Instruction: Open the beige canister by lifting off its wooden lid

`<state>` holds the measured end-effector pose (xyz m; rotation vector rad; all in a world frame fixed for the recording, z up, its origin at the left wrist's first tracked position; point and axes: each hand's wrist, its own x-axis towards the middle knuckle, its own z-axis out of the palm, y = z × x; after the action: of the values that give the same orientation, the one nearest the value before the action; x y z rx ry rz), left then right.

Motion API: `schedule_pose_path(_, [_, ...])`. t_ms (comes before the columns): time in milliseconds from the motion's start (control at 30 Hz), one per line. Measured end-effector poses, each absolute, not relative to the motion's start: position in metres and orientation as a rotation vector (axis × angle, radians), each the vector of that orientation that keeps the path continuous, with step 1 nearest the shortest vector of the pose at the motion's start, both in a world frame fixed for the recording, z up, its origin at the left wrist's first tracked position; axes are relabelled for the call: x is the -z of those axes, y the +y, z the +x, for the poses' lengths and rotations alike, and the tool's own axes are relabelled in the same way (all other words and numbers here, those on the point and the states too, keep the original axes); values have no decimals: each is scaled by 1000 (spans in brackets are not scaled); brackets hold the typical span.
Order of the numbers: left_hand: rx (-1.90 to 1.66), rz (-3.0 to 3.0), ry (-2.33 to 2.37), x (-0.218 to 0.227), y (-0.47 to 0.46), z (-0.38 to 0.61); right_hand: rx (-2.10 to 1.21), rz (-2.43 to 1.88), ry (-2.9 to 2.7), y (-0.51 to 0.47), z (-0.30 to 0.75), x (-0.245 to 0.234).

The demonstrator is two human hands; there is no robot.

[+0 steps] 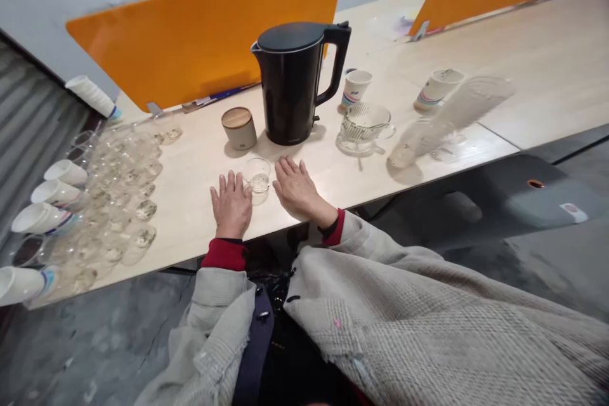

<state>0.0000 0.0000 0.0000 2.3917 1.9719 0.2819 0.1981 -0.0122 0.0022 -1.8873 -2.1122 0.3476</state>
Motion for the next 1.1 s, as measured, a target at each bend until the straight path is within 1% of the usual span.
schedule_pose_path(633, [-273, 2374, 1970, -6, -4, 1, -298, -1864, -2189, -18, 201, -4])
schedule_pose_path(867, [-172, 2361, 2020, -11, -6, 4, -303, -1921, -2215, -19, 199, -7])
schedule_pose_path(1100, [-158, 2343, 2013, -14, -7, 5, -305, -1933, -2226, -20, 198, -9])
